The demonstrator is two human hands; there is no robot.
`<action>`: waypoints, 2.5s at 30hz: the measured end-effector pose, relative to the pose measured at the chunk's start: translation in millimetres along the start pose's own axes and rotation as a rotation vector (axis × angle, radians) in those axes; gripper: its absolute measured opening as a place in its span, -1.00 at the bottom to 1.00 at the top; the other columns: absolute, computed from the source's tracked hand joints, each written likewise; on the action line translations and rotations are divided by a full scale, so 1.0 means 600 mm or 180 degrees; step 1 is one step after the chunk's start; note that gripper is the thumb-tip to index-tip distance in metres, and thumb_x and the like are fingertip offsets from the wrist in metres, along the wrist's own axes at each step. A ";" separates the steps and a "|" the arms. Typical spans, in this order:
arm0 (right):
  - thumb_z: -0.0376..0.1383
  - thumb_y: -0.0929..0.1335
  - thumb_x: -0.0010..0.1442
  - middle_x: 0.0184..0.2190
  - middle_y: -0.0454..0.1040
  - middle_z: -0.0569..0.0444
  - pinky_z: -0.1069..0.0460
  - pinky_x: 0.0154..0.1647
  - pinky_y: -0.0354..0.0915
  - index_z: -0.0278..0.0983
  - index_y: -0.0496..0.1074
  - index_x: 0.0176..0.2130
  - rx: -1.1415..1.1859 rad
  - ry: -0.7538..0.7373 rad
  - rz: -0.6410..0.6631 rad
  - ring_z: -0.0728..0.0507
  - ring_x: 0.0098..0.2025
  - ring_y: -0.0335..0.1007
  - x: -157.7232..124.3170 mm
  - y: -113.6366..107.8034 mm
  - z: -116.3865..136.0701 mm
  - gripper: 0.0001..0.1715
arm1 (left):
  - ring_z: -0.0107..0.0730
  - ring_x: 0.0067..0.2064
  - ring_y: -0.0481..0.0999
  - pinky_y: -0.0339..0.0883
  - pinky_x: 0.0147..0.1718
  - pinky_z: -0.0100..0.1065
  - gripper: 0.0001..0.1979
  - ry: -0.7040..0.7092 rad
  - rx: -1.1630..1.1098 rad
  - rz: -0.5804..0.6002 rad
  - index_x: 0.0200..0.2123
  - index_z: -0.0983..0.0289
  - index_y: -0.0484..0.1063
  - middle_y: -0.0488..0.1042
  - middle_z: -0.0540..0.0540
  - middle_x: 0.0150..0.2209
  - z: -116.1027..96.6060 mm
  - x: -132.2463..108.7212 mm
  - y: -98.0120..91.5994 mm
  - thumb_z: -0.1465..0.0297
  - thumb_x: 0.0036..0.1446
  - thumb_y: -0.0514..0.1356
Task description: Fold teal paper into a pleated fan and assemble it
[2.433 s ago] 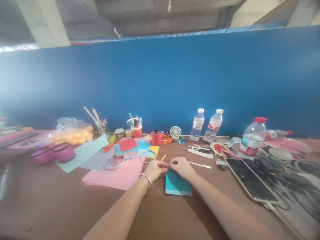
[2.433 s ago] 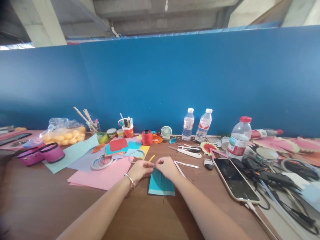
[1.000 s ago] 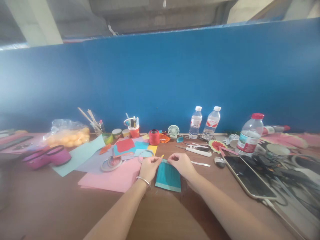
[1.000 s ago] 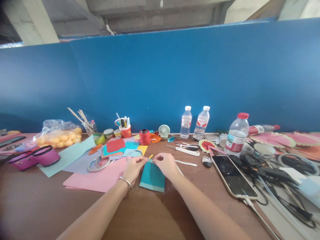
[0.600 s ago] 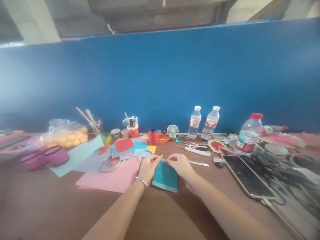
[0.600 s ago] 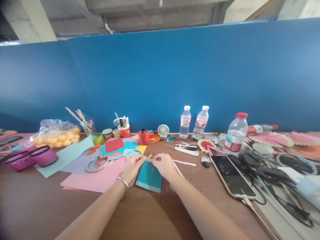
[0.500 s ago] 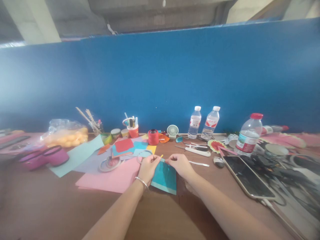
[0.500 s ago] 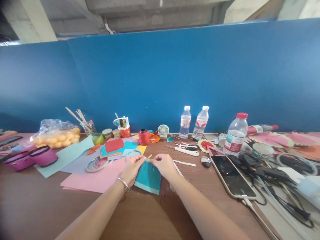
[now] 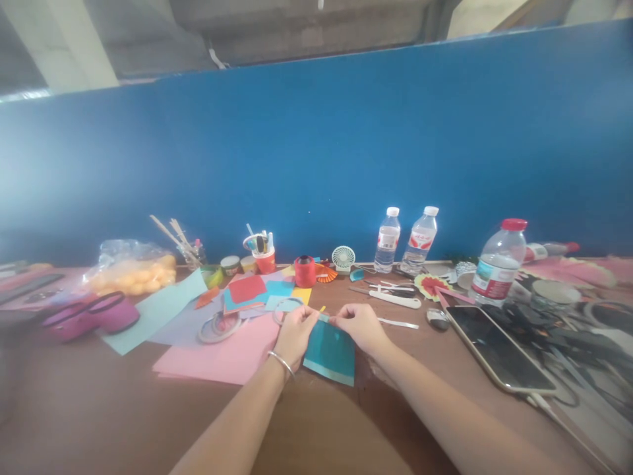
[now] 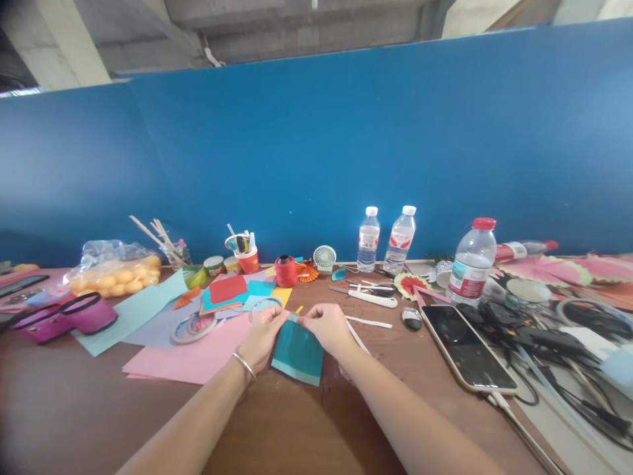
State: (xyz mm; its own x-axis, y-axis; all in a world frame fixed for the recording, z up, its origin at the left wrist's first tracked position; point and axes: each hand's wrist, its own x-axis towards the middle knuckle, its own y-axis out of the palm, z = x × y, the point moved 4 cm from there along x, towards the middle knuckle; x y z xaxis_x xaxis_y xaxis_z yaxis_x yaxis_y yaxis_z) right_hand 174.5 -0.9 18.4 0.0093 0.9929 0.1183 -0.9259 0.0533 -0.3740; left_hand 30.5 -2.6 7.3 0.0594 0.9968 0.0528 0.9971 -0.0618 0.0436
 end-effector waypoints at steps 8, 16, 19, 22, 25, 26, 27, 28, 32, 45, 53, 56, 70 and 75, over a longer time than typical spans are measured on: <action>-0.20 0.33 -0.19 -0.70 0.31 0.14 0.17 -0.63 0.06 -0.34 0.31 -0.69 -0.0020 -0.0169 -0.0045 0.05 -0.62 0.12 0.001 -0.001 0.004 -0.75 | -0.55 -0.59 0.20 0.06 -0.59 -0.50 -0.78 0.0339 0.0641 -0.0131 -0.56 0.29 0.27 0.22 -0.09 -0.65 -0.015 0.002 -0.005 0.24 -0.08 0.09; -0.21 0.33 -0.20 -0.69 0.30 0.14 0.16 -0.61 0.07 -0.33 0.27 -0.71 0.0051 -0.0127 -0.0051 0.04 -0.62 0.11 0.000 -0.005 0.010 -0.74 | -0.53 -0.55 0.21 0.08 -0.56 -0.50 -0.80 0.0401 0.0662 -0.0158 -0.54 0.30 0.28 0.24 -0.07 -0.62 -0.017 0.001 -0.003 0.26 -0.07 0.09; -0.21 0.33 -0.21 -0.68 0.31 0.15 0.16 -0.60 0.08 -0.33 0.26 -0.71 0.0077 -0.0117 -0.0055 0.05 -0.62 0.12 0.000 -0.005 0.010 -0.75 | -0.54 -0.57 0.20 0.07 -0.58 -0.51 -0.80 0.0377 0.0609 -0.0106 -0.54 0.30 0.27 0.22 -0.08 -0.63 -0.016 0.001 -0.002 0.26 -0.07 0.09; -0.21 0.33 -0.20 -0.68 0.30 0.16 0.16 -0.60 0.08 -0.33 0.27 -0.70 0.0108 -0.0140 -0.0063 0.05 -0.61 0.12 0.001 -0.004 0.007 -0.75 | -0.55 -0.57 0.19 0.07 -0.58 -0.51 -0.80 0.0393 0.0583 -0.0043 -0.54 0.29 0.26 0.21 -0.08 -0.62 -0.015 0.002 -0.001 0.26 -0.06 0.08; -0.22 0.33 -0.20 -0.68 0.32 0.15 0.16 -0.59 0.08 -0.33 0.27 -0.70 0.0101 -0.0133 -0.0070 0.05 -0.62 0.13 0.002 -0.004 0.005 -0.75 | -0.55 -0.56 0.20 0.07 -0.57 -0.51 -0.80 0.0426 0.0620 -0.0043 -0.54 0.29 0.25 0.22 -0.08 -0.62 -0.015 0.003 -0.002 0.27 -0.05 0.07; -0.22 0.33 -0.20 -0.67 0.33 0.14 0.16 -0.59 0.08 -0.33 0.28 -0.70 0.0091 -0.0119 -0.0067 0.05 -0.62 0.13 0.002 -0.004 0.004 -0.76 | -0.55 -0.56 0.20 0.07 -0.57 -0.51 -0.80 0.0437 0.0631 -0.0040 -0.54 0.30 0.25 0.22 -0.08 -0.62 -0.015 0.003 -0.002 0.27 -0.05 0.07; -0.22 0.33 -0.21 -0.66 0.34 0.14 0.16 -0.60 0.08 -0.33 0.28 -0.70 0.0081 -0.0103 -0.0065 0.05 -0.62 0.13 0.002 -0.005 0.004 -0.76 | -0.55 -0.56 0.20 0.07 -0.57 -0.51 -0.80 0.0449 0.0640 -0.0033 -0.54 0.30 0.25 0.21 -0.08 -0.62 -0.016 0.002 -0.002 0.27 -0.04 0.07; -0.22 0.33 -0.21 -0.66 0.34 0.13 0.16 -0.60 0.08 -0.34 0.28 -0.70 0.0074 -0.0088 -0.0059 0.05 -0.62 0.13 0.002 -0.005 0.004 -0.76 | -0.55 -0.56 0.20 0.07 -0.57 -0.51 -0.80 0.0455 0.0650 -0.0023 -0.54 0.30 0.25 0.21 -0.08 -0.62 -0.016 0.002 -0.001 0.27 -0.04 0.07; -0.21 0.34 -0.21 -0.66 0.36 0.12 0.16 -0.61 0.08 -0.34 0.30 -0.70 0.0098 -0.0069 0.0004 0.05 -0.62 0.13 0.003 -0.006 0.003 -0.75 | -0.56 -0.56 0.19 0.07 -0.56 -0.51 -0.80 0.0454 0.0670 -0.0008 -0.54 0.30 0.24 0.20 -0.09 -0.62 -0.017 0.003 -0.002 0.28 -0.03 0.06; -0.14 0.36 -0.22 -0.65 0.38 0.12 0.14 -0.61 0.08 -0.33 0.35 -0.65 0.0393 -0.0179 0.0217 0.03 -0.61 0.18 0.011 -0.002 -0.012 -0.71 | -0.53 -0.55 0.25 0.10 -0.56 -0.49 -0.76 0.0050 0.0011 0.0371 -0.36 0.27 0.34 0.28 -0.07 -0.58 -0.016 -0.003 0.003 0.23 -0.04 0.08; -0.09 0.37 -0.23 -0.66 0.38 0.14 0.15 -0.63 0.06 -0.32 0.42 -0.59 0.0071 -0.0147 0.0245 0.03 -0.61 0.17 0.008 -0.004 -0.008 -0.68 | -0.49 -0.52 0.29 0.13 -0.53 -0.46 -0.76 0.0148 0.0455 0.0195 -0.50 0.30 0.33 0.35 -0.02 -0.56 -0.005 0.006 -0.008 0.21 -0.10 0.13; -0.10 0.37 -0.23 -0.66 0.38 0.15 0.15 -0.63 0.05 -0.31 0.43 -0.58 -0.0012 -0.0119 0.0249 0.03 -0.62 0.16 0.008 -0.004 -0.007 -0.69 | -0.52 -0.57 0.24 0.09 -0.57 -0.47 -0.75 0.0180 0.0511 0.0143 -0.52 0.29 0.29 0.28 -0.06 -0.61 -0.005 0.004 -0.006 0.19 -0.09 0.12; -0.15 0.35 -0.20 -0.70 0.30 0.17 0.13 -0.58 0.07 -0.32 0.33 -0.67 0.0200 -0.0139 0.0089 0.03 -0.61 0.15 0.012 -0.016 0.000 -0.72 | -0.54 -0.56 0.18 0.05 -0.56 -0.48 -0.77 0.0369 0.0372 -0.0004 -0.55 0.29 0.22 0.18 -0.09 -0.61 -0.023 0.004 -0.010 0.24 -0.03 0.08; -0.17 0.37 -0.21 -0.66 0.34 0.14 0.13 -0.55 0.10 -0.33 0.32 -0.66 0.0498 -0.0115 0.0109 0.01 -0.58 0.19 0.015 -0.013 -0.007 -0.74 | -0.55 -0.57 0.16 0.06 -0.56 -0.49 -0.77 0.0252 0.0049 0.0161 -0.55 0.28 0.19 0.17 -0.10 -0.60 -0.027 0.000 -0.005 0.24 -0.03 0.07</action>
State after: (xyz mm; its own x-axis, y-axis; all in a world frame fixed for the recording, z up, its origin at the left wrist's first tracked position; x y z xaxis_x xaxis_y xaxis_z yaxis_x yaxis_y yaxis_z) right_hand 183.2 7.8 18.6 -0.0341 0.9893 0.1419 -0.9730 -0.0004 -0.2309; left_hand 26.6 -3.1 23.6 0.1064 0.9854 0.1331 0.9936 -0.1104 0.0237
